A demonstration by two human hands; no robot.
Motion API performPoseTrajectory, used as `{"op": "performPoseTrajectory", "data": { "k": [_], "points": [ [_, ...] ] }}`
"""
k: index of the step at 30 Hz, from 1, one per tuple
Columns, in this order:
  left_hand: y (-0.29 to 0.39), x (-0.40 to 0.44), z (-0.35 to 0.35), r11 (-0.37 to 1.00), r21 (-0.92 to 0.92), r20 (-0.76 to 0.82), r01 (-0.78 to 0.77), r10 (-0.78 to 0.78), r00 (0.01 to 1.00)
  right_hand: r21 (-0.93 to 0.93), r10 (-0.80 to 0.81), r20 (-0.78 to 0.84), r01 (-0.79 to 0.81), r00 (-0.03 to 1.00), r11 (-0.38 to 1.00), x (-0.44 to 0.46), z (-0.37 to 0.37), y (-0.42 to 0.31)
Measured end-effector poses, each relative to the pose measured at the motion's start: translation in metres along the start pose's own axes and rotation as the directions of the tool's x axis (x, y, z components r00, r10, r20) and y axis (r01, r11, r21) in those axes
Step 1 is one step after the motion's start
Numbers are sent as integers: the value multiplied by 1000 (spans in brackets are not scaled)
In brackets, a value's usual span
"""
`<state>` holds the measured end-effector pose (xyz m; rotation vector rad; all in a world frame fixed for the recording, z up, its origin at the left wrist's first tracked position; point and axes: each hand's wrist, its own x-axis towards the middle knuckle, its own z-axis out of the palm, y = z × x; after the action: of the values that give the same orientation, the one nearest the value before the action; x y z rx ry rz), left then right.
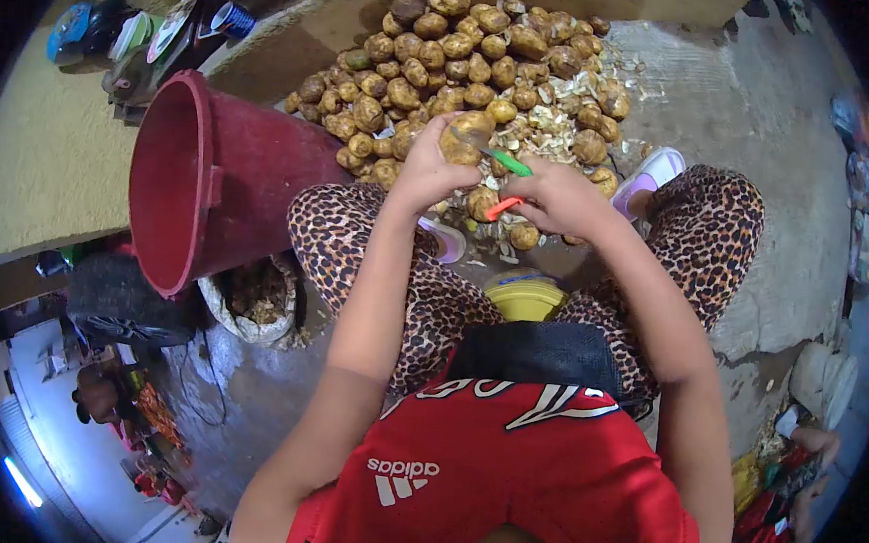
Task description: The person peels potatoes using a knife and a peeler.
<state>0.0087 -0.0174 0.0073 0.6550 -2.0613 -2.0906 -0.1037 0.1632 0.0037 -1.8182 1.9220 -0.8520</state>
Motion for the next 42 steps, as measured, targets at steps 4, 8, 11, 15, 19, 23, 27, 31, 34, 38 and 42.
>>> {"op": "performPoseTrajectory", "data": {
  "k": [4,8,11,15,19,23,27,31,34,38,42],
  "points": [
    [3,6,-1,925,375,-27,-64,79,996,317,-30,91,0,995,948,0,-10,-1],
    [4,9,9,738,670,-117,-74,204,972,217,108,109,-129,988,968,-6,-11,-5],
    [0,11,17,720,692,-231,-46,282,931,209,115,1,-112,993,971,-6,-9,-4],
    [-5,15,7,747,664,-342,43,251,906,454,156,-93,-98,983,886,-7,-19,-9],
    [0,15,-4,965,246,-129,-86,121,984,752,182,26,-139,983,644,-10,-30,10],
    [15,5,-5,992,-48,107,-119,124,987,730,216,183,-280,959,623,-8,-38,6],
    [13,5,-7,984,-31,152,-175,177,972,655,172,101,-196,980,730,-11,-27,2],
    [12,7,-7,983,-6,153,-182,181,972,581,179,88,-196,980,790,-8,-26,-1],
    [12,9,-8,976,54,172,-209,197,965,487,181,149,-231,972,842,-8,-30,0],
    [15,8,-13,967,157,252,-200,156,955,361,111,204,-180,973,915,-10,-33,1],
    [8,10,-13,946,219,294,-238,169,941,405,80,217,-164,973,900,-10,-29,1]
  ]
}}
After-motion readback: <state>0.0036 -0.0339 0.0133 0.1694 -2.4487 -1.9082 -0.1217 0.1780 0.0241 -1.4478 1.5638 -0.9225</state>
